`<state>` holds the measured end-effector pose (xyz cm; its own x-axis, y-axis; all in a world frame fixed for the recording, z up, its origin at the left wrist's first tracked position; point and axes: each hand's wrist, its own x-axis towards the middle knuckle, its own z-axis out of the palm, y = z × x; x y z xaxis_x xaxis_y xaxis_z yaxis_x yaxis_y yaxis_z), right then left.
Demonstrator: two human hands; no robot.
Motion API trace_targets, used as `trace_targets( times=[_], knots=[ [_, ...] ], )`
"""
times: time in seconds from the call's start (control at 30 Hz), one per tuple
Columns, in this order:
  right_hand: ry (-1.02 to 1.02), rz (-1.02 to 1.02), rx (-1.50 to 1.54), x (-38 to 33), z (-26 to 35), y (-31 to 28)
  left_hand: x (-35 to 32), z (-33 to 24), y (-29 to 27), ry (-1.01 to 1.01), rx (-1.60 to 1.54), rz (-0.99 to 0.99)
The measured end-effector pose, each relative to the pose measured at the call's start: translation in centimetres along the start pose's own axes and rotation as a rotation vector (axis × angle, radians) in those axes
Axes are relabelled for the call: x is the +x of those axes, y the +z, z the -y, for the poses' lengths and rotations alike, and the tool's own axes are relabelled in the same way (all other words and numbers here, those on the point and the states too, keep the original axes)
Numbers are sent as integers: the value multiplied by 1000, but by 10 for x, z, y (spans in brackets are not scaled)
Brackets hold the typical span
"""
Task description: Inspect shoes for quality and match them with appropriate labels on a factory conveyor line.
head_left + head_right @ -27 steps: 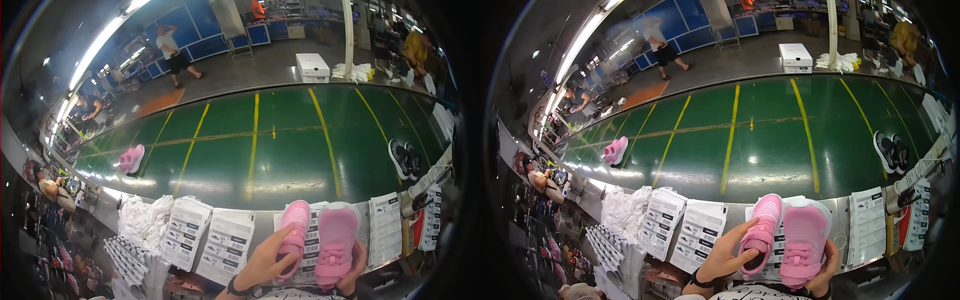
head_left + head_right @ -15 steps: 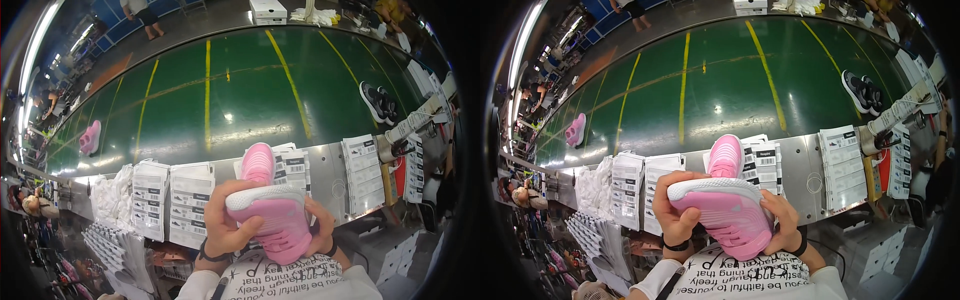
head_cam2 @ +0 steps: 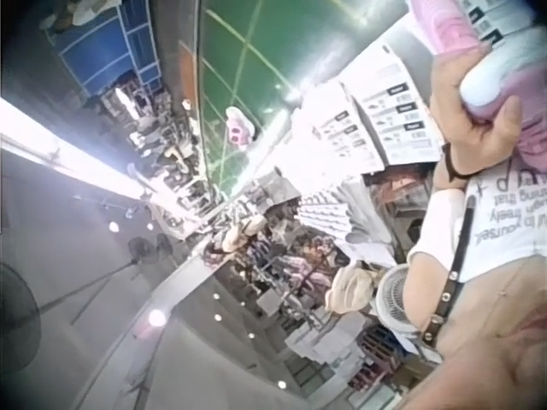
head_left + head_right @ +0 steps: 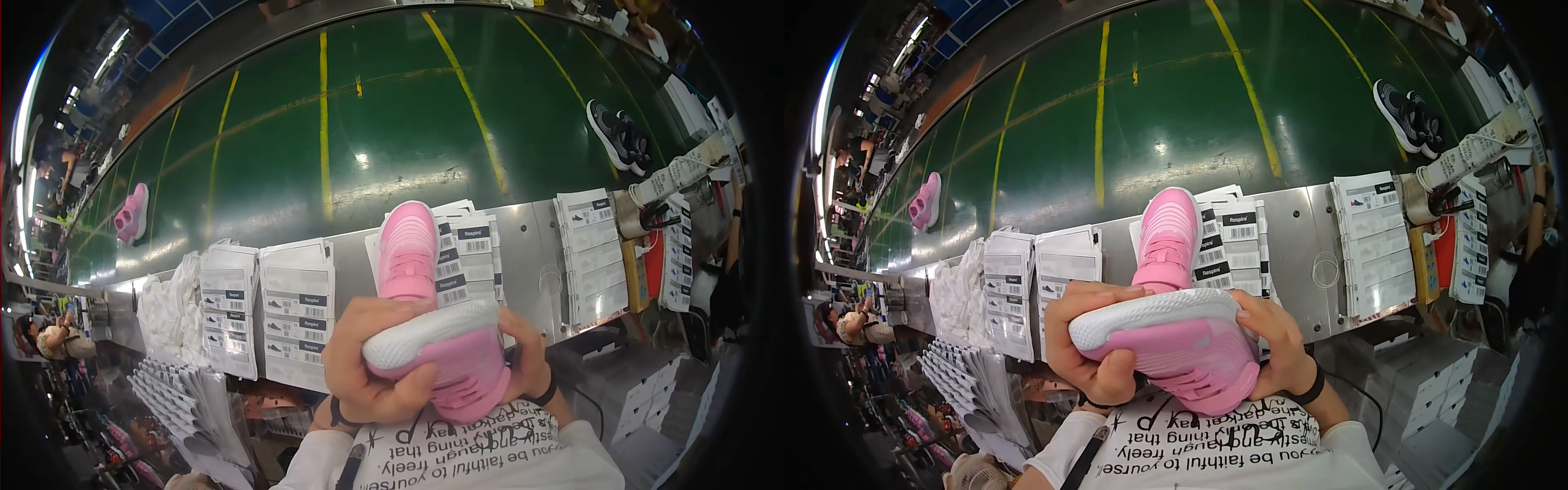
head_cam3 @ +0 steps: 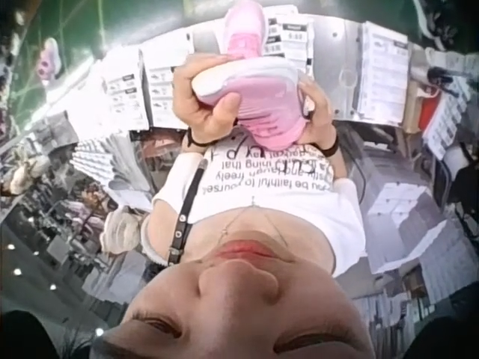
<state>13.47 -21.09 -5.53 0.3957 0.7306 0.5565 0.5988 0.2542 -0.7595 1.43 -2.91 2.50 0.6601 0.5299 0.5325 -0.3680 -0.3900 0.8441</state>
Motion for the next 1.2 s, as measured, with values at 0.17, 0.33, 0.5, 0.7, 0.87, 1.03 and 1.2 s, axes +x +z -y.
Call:
trace_targets(
  times=[0.17,0.33,0.5,0.7,0.87,1.03,1.2],
  knots=[
    [186,315,170,36,15,-42,-6,-1,-7,101,126,-47],
    [194,-34,108,49,35,-61,-4,-1,1,109,146,37],
    [-20,-122,-129,84,70,-33,-4,-6,2,132,211,83],
    [-210,-125,-127,101,73,-9,-6,-6,13,119,222,92],
    [-254,-88,-241,103,75,-5,-5,-4,22,223,334,-25],
    [-182,-23,-382,98,79,-8,-5,-11,11,143,298,226],
    [-153,-43,-282,105,72,-3,-8,-13,10,147,346,217]
  ],
)
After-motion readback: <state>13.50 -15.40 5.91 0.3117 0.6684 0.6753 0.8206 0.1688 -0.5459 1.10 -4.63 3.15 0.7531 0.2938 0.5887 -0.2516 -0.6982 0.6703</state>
